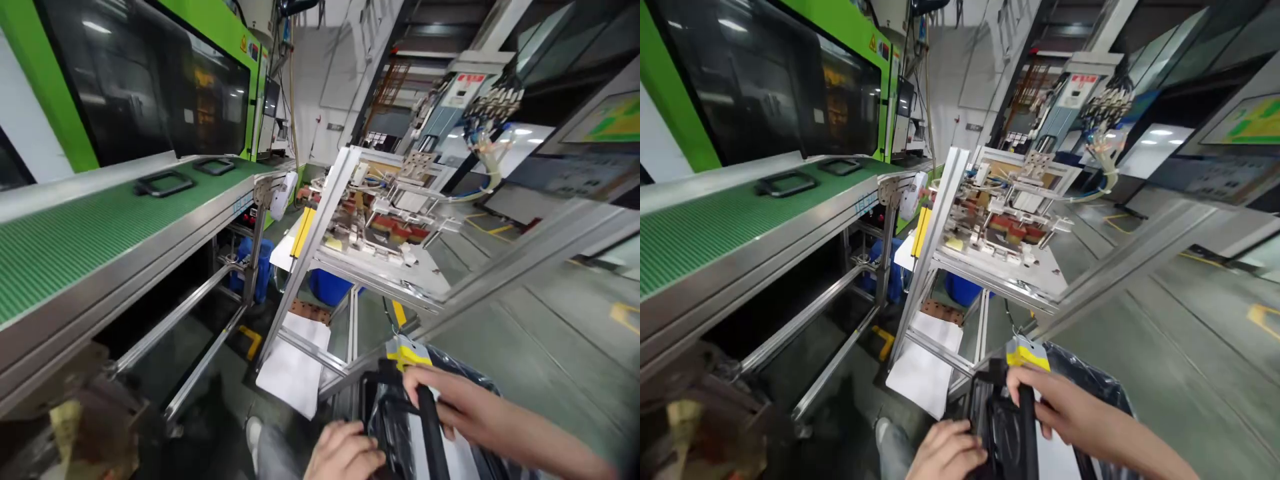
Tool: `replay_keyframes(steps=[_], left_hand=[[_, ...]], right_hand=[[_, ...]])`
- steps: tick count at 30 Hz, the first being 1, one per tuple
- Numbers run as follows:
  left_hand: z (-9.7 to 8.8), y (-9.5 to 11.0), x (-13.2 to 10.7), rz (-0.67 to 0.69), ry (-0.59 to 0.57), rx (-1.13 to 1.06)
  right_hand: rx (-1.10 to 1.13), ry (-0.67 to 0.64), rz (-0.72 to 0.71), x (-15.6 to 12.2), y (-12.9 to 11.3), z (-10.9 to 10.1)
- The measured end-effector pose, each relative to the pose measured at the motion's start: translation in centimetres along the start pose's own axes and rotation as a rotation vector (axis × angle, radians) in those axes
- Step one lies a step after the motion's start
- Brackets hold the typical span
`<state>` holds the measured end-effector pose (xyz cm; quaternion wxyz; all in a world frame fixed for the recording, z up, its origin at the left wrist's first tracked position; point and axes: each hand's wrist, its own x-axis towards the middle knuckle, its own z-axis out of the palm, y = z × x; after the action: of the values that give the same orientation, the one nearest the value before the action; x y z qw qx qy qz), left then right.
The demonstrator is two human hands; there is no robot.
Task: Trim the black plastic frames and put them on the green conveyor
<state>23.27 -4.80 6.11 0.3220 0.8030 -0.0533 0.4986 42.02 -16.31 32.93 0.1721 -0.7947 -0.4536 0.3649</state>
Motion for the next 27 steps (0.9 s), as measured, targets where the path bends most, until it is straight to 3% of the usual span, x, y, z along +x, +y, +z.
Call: replay_keyframes(steps=[3,5,8,10,15,19,22,27], left_hand=[[-9.5,2.4,7.6,-0.120,-0.224,-0.066],[-13.8,4.1,12.3,-0.154,-0.302,-0.075],[-17.8,5.7,18.4,-0.147,-0.382,-0.053],[-19.4,5.8,21.7,-0.117,-0.420,-0.008],[-20.7,4.3,28.2,-0.059,-0.508,0.161],[-20.3,2.7,31.4,-0.034,-0.582,0.255],[-19.8,1.8,33.5,-0.028,-0.607,0.270],[-17.9,0.8,37.8,-0.027,-0.576,0.167]], right_hand=[[0.022,0.084,-0.056,-0.6,-4.1,-1.8],[0.019,0.210,-0.075,-1.5,-5.3,-3.0],[-0.012,0.432,0.005,-2.8,-5.6,-4.9],[-0.022,0.491,0.077,-3.4,-5.0,-5.7],[-0.018,0.538,0.055,-3.9,-2.7,-5.7],[-0.034,0.612,0.099,-4.6,-2.1,-4.9],[-0.129,0.656,0.038,-4.7,-2.7,-4.9],[-0.295,0.726,-0.169,-1.0,-2.3,-5.8]])
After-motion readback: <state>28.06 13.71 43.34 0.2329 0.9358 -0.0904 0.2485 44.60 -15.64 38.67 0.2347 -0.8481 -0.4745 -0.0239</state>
